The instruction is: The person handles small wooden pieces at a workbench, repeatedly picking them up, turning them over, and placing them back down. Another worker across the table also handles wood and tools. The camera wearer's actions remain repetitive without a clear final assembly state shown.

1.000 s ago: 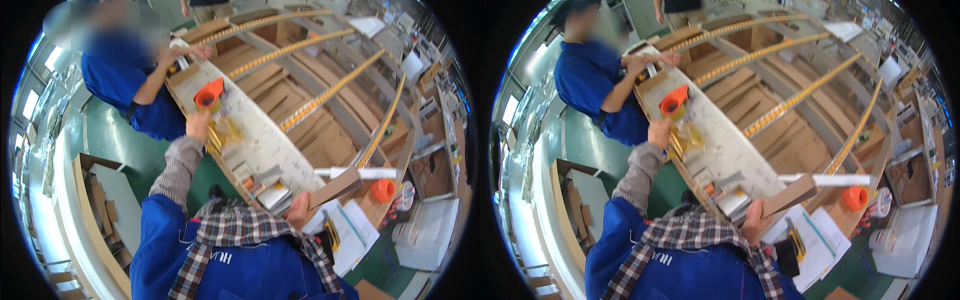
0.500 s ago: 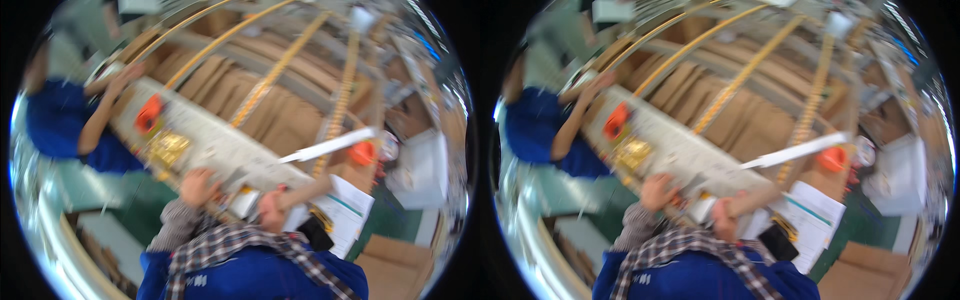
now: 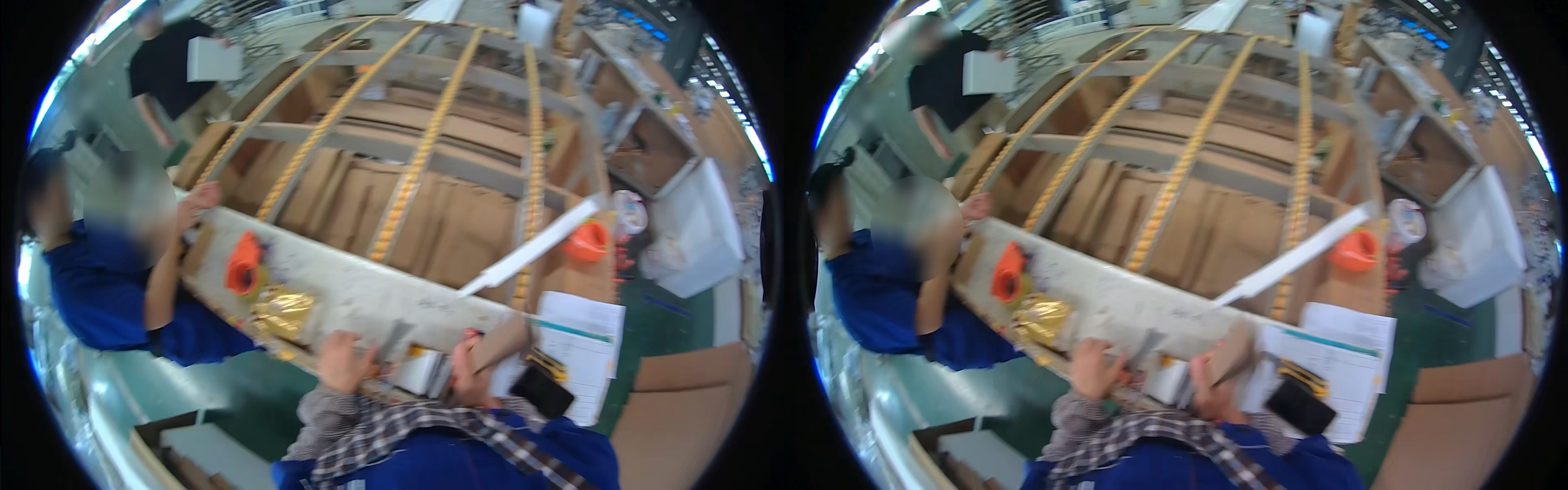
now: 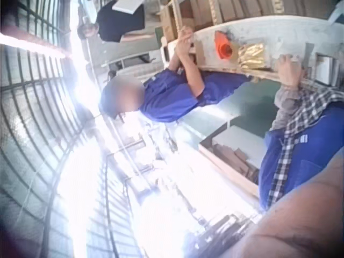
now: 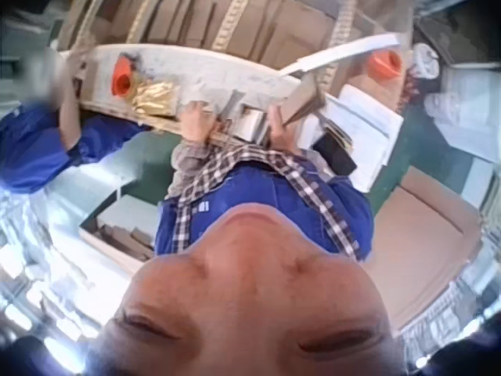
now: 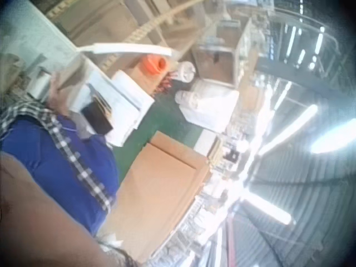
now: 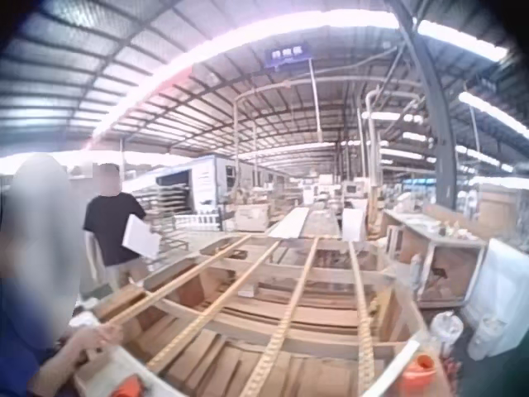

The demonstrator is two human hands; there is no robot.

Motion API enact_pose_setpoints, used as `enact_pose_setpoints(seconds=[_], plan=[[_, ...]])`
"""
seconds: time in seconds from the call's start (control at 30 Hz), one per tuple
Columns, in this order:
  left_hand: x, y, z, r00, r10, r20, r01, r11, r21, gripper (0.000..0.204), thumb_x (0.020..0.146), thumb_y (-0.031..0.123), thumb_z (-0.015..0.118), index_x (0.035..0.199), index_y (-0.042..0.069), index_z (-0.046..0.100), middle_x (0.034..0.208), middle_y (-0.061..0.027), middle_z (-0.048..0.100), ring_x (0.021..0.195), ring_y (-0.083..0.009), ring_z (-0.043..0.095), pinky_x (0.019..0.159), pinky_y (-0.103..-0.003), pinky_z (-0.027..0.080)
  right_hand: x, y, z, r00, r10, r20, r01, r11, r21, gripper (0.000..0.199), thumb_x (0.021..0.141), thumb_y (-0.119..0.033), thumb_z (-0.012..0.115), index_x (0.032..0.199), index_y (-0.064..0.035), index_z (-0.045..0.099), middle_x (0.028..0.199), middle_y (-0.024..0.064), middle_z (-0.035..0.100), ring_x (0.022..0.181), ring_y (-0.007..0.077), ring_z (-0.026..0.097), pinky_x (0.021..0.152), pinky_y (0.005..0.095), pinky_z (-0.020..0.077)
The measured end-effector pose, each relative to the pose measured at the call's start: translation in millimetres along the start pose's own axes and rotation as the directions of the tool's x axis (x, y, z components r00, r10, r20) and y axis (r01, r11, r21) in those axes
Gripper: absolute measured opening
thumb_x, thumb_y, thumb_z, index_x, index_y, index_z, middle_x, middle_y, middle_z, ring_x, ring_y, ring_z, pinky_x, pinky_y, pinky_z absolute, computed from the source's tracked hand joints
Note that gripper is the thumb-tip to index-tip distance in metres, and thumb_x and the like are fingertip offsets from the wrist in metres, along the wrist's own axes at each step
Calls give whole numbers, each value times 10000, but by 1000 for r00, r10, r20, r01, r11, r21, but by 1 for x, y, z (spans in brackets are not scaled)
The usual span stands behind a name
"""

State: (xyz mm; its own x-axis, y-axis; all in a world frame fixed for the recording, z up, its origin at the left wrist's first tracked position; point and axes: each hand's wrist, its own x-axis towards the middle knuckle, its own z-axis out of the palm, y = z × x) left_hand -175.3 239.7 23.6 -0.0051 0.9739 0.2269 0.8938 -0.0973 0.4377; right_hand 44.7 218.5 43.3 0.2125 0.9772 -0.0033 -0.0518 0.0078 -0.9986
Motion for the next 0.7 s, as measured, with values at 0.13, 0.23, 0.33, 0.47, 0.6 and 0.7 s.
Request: enact_pose_setpoints(seconds=[0.13, 0.23, 0.33, 0.47, 0.6, 0.7], plan=[[-14, -1, -1, 995, -64, -76, 68, 996, 49, 257, 729, 256, 712, 780, 36, 590, 758, -107, 560, 731, -283, 552, 646, -372, 457, 10, 2, -11, 995, 94, 23, -95, 993, 64, 167, 890, -150, 509, 805, -20, 568, 705, 32, 551, 618, 102, 501, 524, 257, 383], [-10, 3, -5, 991, -105, -80, 107, 994, 29, 250, 727, 249, 712, 778, 34, 596, 748, -102, 575, 701, -276, 566, 628, -363, 463, 8, 10, -9, 993, -12, -122, 41, 971, 236, 137, 912, -153, 476, 835, -42, 499, 646, -12, 459, 553, 64, 410, 484, 217, 312], [-4, 4, -8, 987, -136, -89, 142, 988, 55, 241, 727, 239, 708, 806, 35, 608, 772, -109, 592, 710, -277, 583, 626, -361, 473, 27, -13, -13, 916, 397, 59, -392, 853, 346, 152, 915, -155, 465, 791, -66, 465, 598, -28, 390, 504, 42, 343, 454, 202, 266], [-3, -3, -7, 973, -230, -31, 231, 973, 7, 245, 723, 251, 702, 820, 45, 611, 793, -118, 601, 731, -288, 591, 620, -371, 477, 24, 5, -7, 982, 169, -83, -124, 913, 388, 146, 900, -114, 473, 764, -71, 446, 603, -10, 426, 514, 63, 373, 470, 208, 294], [6, -1, -10, 981, -185, 57, 185, 983, 17, 247, 726, 254, 701, 807, 44, 600, 791, -124, 595, 711, -297, 588, 609, -377, 475, 30, -12, -15, 963, 227, -145, -176, 937, 301, 71, 859, -85, 503, 796, -53, 493, 607, -12, 449, 530, 73, 397, 504, 211, 331], [0, -5, -7, 974, -187, 130, 187, 982, 13, 241, 726, 235, 700, 788, 33, 583, 774, -133, 576, 708, -309, 574, 613, -387, 465, 35, -8, -16, 939, 271, -209, -219, 945, 242, 123, 861, -98, 494, 748, -71, 454, 572, -17, 410, 504, 72, 368, 477, 218, 303]])
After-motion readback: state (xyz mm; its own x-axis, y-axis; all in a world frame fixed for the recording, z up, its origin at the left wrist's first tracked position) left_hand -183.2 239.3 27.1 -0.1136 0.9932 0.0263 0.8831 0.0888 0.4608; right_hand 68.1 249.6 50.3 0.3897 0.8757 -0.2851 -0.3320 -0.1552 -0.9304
